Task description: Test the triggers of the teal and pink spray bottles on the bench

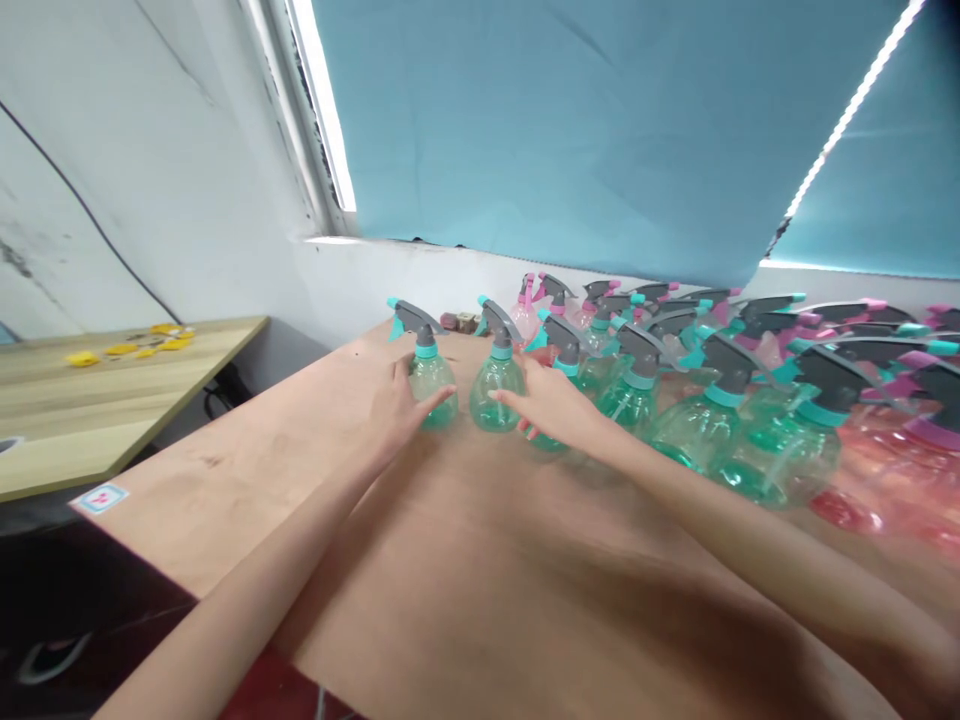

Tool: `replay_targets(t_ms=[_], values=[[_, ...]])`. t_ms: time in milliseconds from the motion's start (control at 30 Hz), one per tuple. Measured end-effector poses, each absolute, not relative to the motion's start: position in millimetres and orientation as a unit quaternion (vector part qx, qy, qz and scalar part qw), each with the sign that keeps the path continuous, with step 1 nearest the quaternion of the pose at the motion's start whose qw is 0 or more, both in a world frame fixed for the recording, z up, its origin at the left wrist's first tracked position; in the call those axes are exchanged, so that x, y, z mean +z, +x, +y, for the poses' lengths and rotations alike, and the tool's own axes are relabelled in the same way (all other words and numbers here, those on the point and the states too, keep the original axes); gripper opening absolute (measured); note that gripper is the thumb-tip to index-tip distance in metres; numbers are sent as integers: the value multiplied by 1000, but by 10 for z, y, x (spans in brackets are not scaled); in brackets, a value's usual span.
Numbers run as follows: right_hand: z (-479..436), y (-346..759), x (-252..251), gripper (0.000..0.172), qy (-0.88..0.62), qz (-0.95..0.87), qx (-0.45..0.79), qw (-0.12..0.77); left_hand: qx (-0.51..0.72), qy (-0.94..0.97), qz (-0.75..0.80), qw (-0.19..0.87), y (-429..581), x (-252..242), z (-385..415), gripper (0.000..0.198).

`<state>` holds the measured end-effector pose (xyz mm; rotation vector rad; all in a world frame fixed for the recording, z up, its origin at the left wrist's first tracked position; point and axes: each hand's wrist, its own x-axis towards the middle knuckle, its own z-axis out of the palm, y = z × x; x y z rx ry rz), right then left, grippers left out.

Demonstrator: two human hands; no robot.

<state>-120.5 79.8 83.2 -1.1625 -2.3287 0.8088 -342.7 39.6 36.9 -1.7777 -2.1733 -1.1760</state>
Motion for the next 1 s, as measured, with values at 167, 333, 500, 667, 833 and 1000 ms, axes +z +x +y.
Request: replay_targets(t_ms=[167,333,500,667,833,1000], values=[[857,-1279,816,84,-441,-808,330,209,-391,-583,-710,43,-3378,352,415,71],[913,-1382,786,89,-453,-791,350,217,-393,-591,-704,35,-3339,330,427,74],[1003,-1455,762,87,-462,-779,361,223,-395,-593,-701,29,-3310,321,428,76],[1057,-1479,714,86,-455,-781,360,230,-398,-589,-703,22,-3279,330,408,74],[998,-1438,730,85,-466,-784,348,217,-397,-593,-700,26,-3280,331,409,73],[882,-1372,768,85,-467,-788,345,204,-397,-601,-692,43,-3320,316,414,77]])
